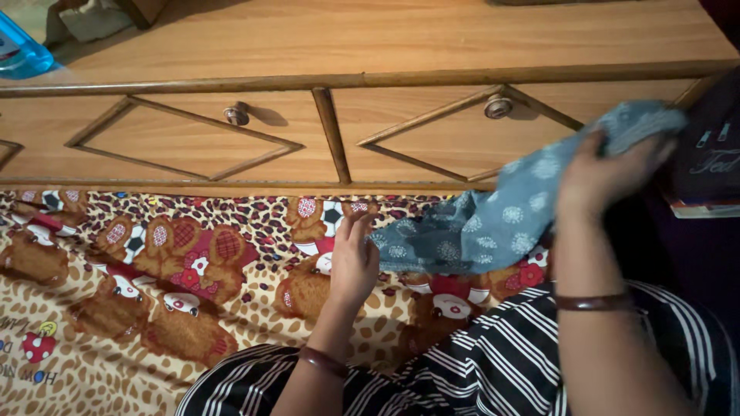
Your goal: The person wipes the surface of a wooden dresser with a blue cloth. They clean the top surface, the front edges, and the drawer fronts in a continuous motion.
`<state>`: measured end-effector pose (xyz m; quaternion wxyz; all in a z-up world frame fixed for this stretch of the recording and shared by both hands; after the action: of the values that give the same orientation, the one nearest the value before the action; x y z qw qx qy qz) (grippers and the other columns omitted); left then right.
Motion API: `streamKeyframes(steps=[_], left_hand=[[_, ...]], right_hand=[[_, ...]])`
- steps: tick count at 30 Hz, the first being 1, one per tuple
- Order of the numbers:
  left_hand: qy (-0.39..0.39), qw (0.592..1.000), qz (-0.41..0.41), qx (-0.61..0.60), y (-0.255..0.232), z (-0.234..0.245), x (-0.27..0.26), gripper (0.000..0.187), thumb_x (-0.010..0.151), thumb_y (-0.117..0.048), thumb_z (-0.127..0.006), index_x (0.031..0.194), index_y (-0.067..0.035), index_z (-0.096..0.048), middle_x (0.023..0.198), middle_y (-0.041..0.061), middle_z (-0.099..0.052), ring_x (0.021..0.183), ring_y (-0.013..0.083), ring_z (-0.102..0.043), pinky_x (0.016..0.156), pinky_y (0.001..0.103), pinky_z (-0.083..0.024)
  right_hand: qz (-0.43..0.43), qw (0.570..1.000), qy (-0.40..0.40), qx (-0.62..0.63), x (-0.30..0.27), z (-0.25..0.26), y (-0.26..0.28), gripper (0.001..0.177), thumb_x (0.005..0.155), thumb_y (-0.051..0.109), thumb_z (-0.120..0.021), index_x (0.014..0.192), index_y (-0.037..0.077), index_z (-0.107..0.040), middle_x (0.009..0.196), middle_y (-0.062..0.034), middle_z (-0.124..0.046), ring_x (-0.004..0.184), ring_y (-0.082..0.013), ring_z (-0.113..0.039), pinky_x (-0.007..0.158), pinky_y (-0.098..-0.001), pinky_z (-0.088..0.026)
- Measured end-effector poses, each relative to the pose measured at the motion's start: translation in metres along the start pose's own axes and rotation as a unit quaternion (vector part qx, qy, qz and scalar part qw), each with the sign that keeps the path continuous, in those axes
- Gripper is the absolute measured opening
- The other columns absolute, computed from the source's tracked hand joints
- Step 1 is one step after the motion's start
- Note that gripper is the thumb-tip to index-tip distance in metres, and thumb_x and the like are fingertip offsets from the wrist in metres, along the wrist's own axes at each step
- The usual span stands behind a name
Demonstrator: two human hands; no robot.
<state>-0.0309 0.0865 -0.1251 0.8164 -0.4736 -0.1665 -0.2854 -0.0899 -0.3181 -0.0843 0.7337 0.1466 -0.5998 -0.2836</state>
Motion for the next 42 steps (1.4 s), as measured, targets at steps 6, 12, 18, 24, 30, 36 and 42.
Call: streamKeyframes(steps=[6, 12, 18, 24, 30, 36, 42], left_hand=[[0.018, 1.0, 0.002, 0.003, -0.003, -0.003, 0.002, 0.046, 0.078, 0.008, -0.056, 0.123, -0.002, -0.062, 0.123, 0.02, -0.061, 0.114, 0.041, -0.06, 0.095, 0.046, -0.051], [0.015, 1.0, 0.003, 0.002, 0.003, 0.0, -0.004, 0.041, 0.08, 0.006, -0.057, 0.12, -0.002, -0.063, 0.122, 0.02, -0.061, 0.11, 0.0419, -0.061, 0.093, 0.046, -0.052], [0.015, 1.0, -0.006, 0.015, 0.005, -0.006, -0.002, 0.04, 0.078, 0.007, -0.058, 0.117, -0.001, -0.064, 0.119, 0.021, -0.061, 0.108, 0.0429, -0.061, 0.092, 0.047, -0.051], [0.026, 1.0, -0.003, 0.0, 0.005, -0.008, -0.002, 0.042, 0.076, 0.007, -0.057, 0.117, -0.001, -0.064, 0.116, 0.021, -0.061, 0.106, 0.0431, -0.061, 0.09, 0.048, -0.052], [0.002, 1.0, -0.007, -0.001, 0.004, -0.005, 0.0, 0.039, 0.079, 0.007, -0.057, 0.116, 0.0, -0.065, 0.119, 0.022, -0.062, 0.107, 0.0434, -0.062, 0.092, 0.048, -0.052], [0.018, 1.0, -0.009, -0.013, 0.0, -0.008, 0.0, 0.039, 0.078, 0.006, -0.058, 0.116, 0.001, -0.064, 0.118, 0.023, -0.061, 0.104, 0.0443, -0.062, 0.089, 0.048, -0.053], [0.017, 1.0, -0.003, -0.004, 0.0, 0.002, 0.0, 0.036, 0.078, 0.006, -0.057, 0.113, 0.001, -0.064, 0.114, 0.024, -0.061, 0.103, 0.0457, -0.061, 0.088, 0.05, -0.052]], right_hand=[[0.096, 0.992, 0.052, 0.07, 0.008, 0.022, 0.074, 0.034, 0.086, -0.003, -0.078, 0.118, -0.004, -0.068, 0.125, -0.0229, -0.06, 0.116, -0.0443, -0.061, 0.102, -0.0502, -0.049], [0.086, 0.984, 0.119, 0.103, 0.007, 0.0, 0.078, 0.023, 0.086, -0.005, -0.076, 0.107, -0.004, -0.068, 0.126, -0.0193, -0.061, 0.115, -0.0393, -0.064, 0.099, -0.0451, -0.054], [-0.232, 0.924, 0.009, 0.305, 0.027, 0.009, 0.0, 0.023, 0.081, 0.008, -0.07, 0.104, 0.005, -0.069, 0.116, -0.014, -0.066, 0.108, -0.0307, -0.066, 0.091, -0.0404, -0.058], [0.089, 0.992, 0.071, 0.055, -0.026, -0.009, 0.069, 0.028, 0.097, 0.009, -0.073, 0.122, 0.0, -0.065, 0.124, -0.0253, -0.063, 0.118, -0.0423, -0.062, 0.104, -0.0502, -0.05], [0.07, 0.976, 0.186, 0.094, -0.065, -0.028, 0.097, 0.057, 0.1, 0.02, -0.073, 0.142, -0.011, -0.051, 0.141, -0.0406, -0.05, 0.134, -0.0562, -0.048, 0.115, -0.0558, -0.038], [0.075, 0.963, 0.255, 0.044, -0.095, -0.032, 0.136, 0.051, 0.098, 0.019, -0.065, 0.139, -0.009, -0.053, 0.139, -0.0386, -0.043, 0.132, -0.0554, -0.045, 0.114, -0.0568, -0.037], [0.085, 0.963, 0.255, 0.024, -0.102, -0.043, 0.179, 0.043, 0.096, 0.021, -0.061, 0.134, -0.001, -0.056, 0.13, -0.0279, -0.05, 0.116, -0.0477, -0.047, 0.095, -0.0575, -0.039]])
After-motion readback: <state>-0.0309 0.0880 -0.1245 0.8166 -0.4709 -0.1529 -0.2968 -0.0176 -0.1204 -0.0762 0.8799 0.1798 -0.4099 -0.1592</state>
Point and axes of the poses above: each hand's wrist, its own x-axis towards the middle knuckle, its own z-axis out of the back of the hand, y = z × x, the point moved 5 cm from there along x, towards the middle knuckle
